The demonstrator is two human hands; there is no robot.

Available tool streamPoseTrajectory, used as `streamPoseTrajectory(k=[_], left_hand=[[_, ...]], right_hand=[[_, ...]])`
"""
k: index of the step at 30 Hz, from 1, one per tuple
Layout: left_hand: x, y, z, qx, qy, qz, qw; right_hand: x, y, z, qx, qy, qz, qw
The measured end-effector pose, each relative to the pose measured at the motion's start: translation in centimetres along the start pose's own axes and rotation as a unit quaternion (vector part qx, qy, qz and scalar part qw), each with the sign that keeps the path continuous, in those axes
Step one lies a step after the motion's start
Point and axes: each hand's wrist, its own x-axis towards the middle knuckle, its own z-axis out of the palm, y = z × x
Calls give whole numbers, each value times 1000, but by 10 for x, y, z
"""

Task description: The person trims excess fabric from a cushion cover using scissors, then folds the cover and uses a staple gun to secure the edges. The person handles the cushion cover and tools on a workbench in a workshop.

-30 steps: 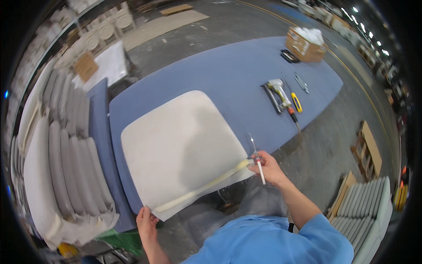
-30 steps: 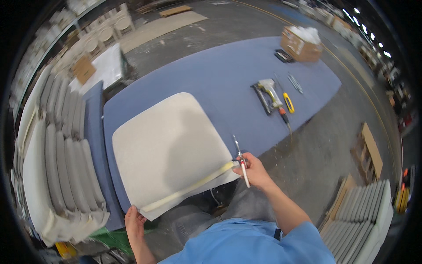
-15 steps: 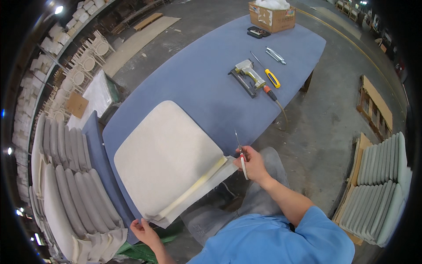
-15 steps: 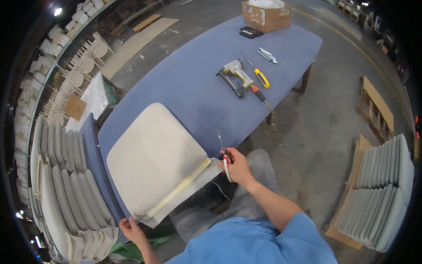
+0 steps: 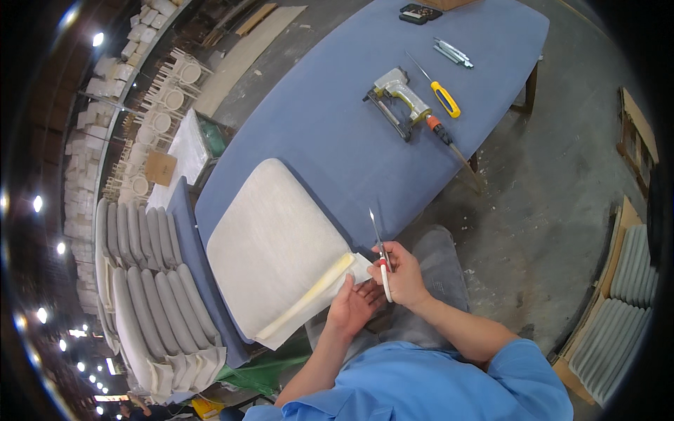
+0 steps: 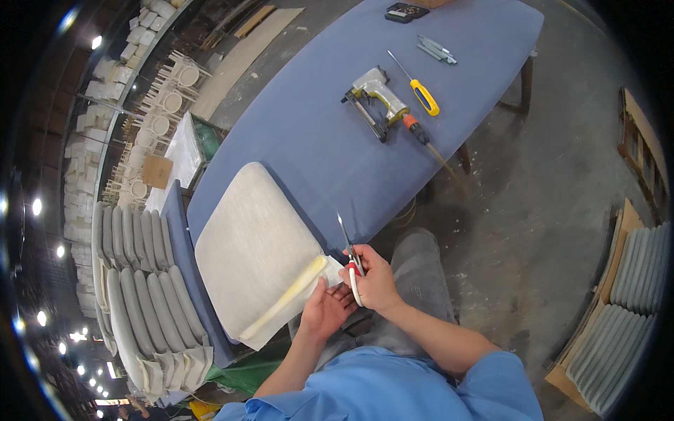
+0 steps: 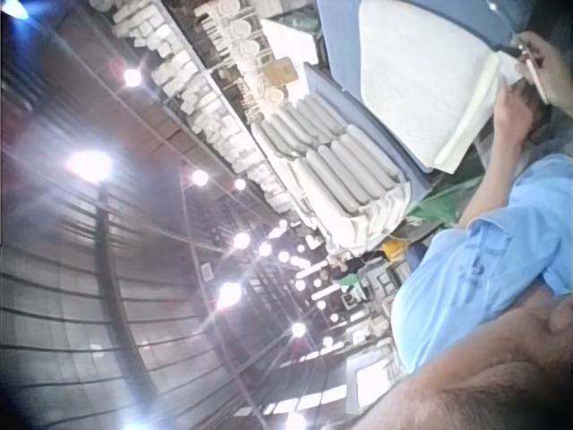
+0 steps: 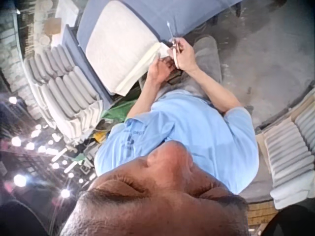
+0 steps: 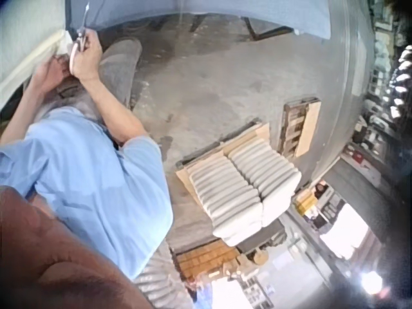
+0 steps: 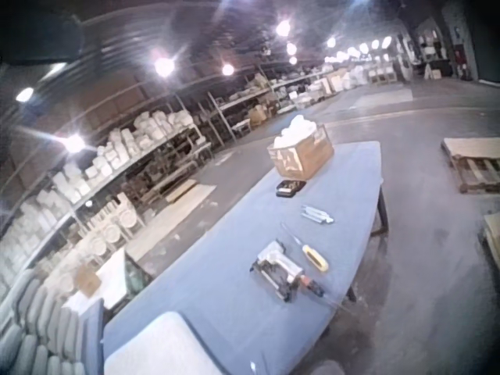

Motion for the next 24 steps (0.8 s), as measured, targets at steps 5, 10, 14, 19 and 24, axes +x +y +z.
streamPoseTrajectory(k=[5,10,14,19,24], left_hand=[[26,-3,-2,-89,32,43,995],[27,-3,19,-60,69,68,994],[25,-3,15,72,55,95,991],[26,-6,4,36,24,42,998],[31,-11,1,-77,-4,24,997]], right_hand=[[6,2,-9,23,-5,5,1000],[-2,-8,-6,20,6,6,1000],[-3,-2,-6,28,23,5,999],[-3,-11,-10,-18,28,53,998],[-46,-39,-8,79,-45,152,984]])
